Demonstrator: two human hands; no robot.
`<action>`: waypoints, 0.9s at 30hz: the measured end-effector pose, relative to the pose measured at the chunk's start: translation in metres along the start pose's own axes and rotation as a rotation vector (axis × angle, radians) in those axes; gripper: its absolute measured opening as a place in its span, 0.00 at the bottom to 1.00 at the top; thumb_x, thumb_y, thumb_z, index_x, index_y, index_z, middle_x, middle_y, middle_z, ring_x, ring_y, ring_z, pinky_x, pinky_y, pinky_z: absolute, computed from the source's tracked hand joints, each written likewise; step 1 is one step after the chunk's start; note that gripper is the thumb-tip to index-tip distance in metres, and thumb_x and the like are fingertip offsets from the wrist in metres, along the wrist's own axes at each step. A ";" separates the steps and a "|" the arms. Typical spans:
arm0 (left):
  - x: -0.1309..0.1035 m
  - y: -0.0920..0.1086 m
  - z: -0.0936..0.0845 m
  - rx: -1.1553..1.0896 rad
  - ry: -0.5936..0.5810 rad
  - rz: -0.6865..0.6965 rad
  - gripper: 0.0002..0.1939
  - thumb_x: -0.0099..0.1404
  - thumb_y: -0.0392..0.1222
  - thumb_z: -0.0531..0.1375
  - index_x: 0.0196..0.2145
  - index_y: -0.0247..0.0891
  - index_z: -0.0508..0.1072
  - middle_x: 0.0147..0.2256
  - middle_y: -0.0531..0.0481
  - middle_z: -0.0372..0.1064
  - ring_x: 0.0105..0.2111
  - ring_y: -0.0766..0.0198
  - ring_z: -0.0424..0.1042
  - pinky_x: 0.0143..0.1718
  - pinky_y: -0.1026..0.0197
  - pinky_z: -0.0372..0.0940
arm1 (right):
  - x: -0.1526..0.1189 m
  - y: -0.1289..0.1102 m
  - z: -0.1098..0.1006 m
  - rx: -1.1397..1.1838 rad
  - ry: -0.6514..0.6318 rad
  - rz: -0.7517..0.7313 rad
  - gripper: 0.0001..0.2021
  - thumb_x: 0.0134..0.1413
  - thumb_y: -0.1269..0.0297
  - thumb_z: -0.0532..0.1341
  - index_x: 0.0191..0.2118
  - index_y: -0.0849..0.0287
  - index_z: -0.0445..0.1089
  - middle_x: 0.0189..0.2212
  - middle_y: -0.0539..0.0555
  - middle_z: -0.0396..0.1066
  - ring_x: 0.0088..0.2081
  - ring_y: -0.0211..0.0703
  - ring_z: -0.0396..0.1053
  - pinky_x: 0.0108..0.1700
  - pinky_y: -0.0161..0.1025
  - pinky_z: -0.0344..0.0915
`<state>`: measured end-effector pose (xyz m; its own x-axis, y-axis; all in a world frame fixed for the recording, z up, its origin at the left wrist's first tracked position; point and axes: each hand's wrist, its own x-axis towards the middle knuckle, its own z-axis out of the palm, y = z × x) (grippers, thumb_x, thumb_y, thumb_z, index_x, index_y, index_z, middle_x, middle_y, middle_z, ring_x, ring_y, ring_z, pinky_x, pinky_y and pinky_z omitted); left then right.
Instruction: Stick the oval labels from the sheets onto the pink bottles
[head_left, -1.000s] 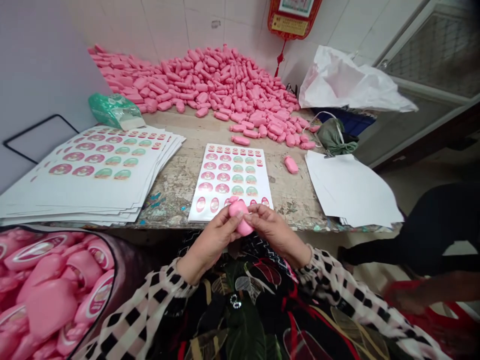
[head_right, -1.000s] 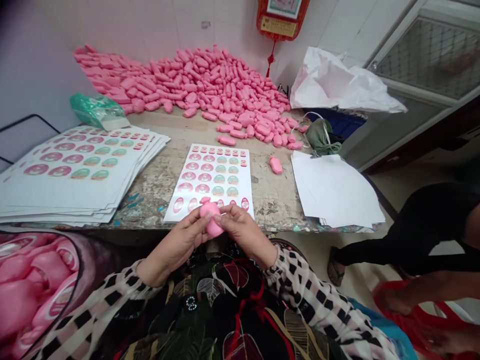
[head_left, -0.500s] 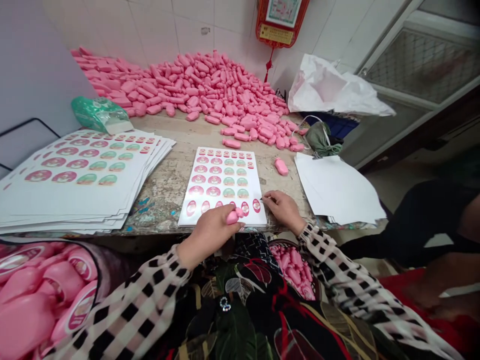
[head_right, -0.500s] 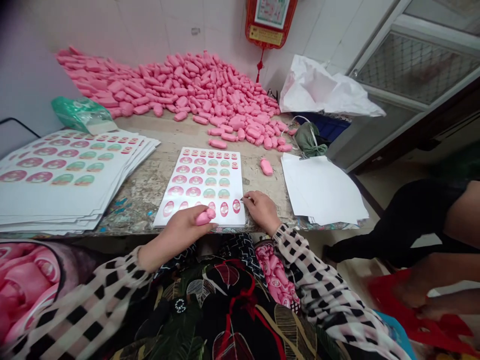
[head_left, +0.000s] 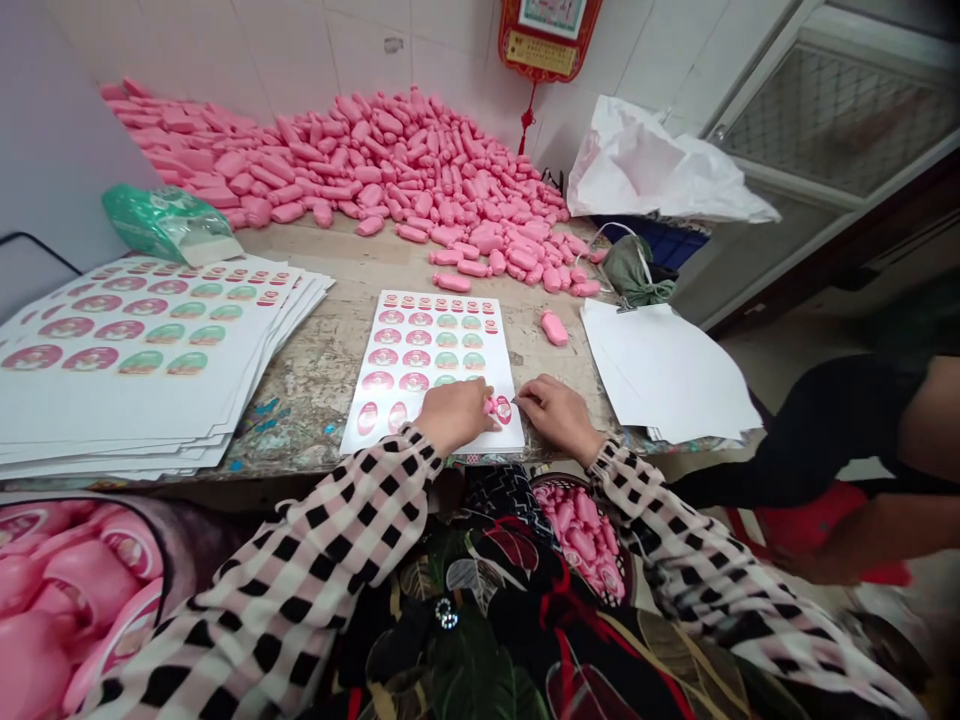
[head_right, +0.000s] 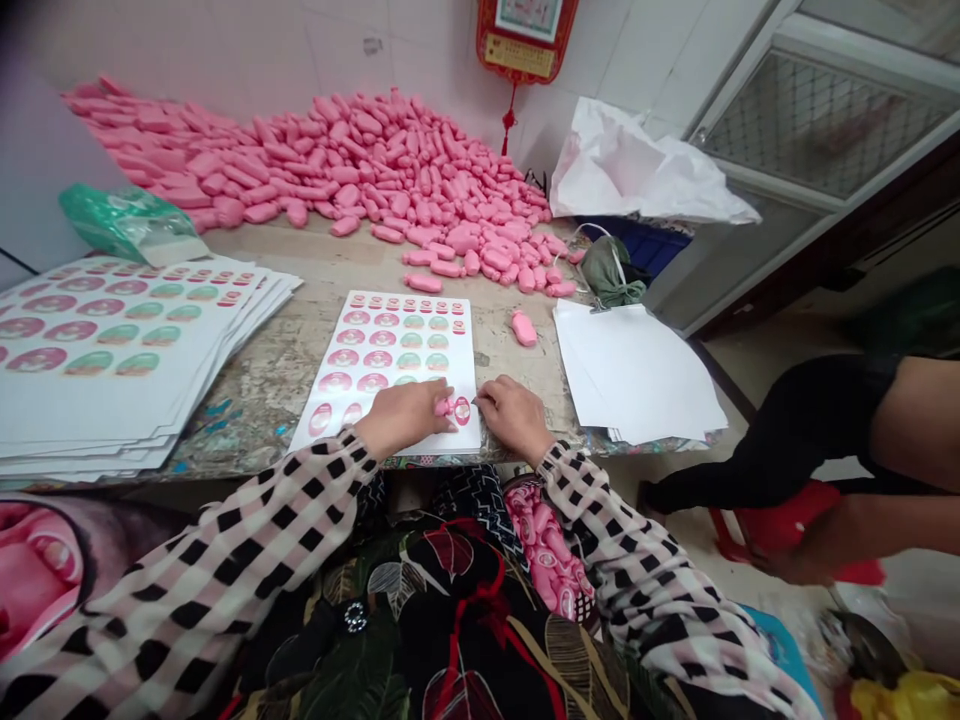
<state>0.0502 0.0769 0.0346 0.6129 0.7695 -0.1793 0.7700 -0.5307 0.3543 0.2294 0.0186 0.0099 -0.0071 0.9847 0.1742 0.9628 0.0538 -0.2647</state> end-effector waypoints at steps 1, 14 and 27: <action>0.000 0.000 0.000 0.005 -0.005 -0.001 0.22 0.50 0.54 0.61 0.42 0.44 0.69 0.40 0.45 0.71 0.40 0.50 0.69 0.33 0.57 0.59 | 0.001 0.001 -0.001 0.009 -0.014 -0.007 0.07 0.56 0.60 0.55 0.34 0.53 0.69 0.33 0.49 0.68 0.36 0.38 0.65 0.34 0.34 0.55; -0.003 -0.001 0.000 0.026 -0.020 0.022 0.22 0.52 0.54 0.60 0.44 0.45 0.68 0.46 0.46 0.68 0.43 0.51 0.68 0.35 0.57 0.60 | 0.001 0.009 0.009 0.301 -0.062 0.110 0.06 0.52 0.61 0.58 0.31 0.56 0.70 0.30 0.49 0.70 0.33 0.39 0.65 0.35 0.35 0.57; 0.011 -0.010 0.003 -0.035 -0.043 0.087 0.31 0.47 0.60 0.62 0.49 0.50 0.68 0.53 0.45 0.61 0.46 0.46 0.65 0.40 0.52 0.58 | 0.003 -0.015 0.003 0.123 -0.007 0.300 0.12 0.47 0.52 0.60 0.26 0.55 0.69 0.27 0.49 0.70 0.28 0.38 0.64 0.26 0.35 0.49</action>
<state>0.0496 0.0902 0.0265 0.6849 0.7047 -0.1855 0.7073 -0.5816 0.4019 0.2145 0.0216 0.0115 0.2693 0.9609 0.0644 0.8824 -0.2194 -0.4161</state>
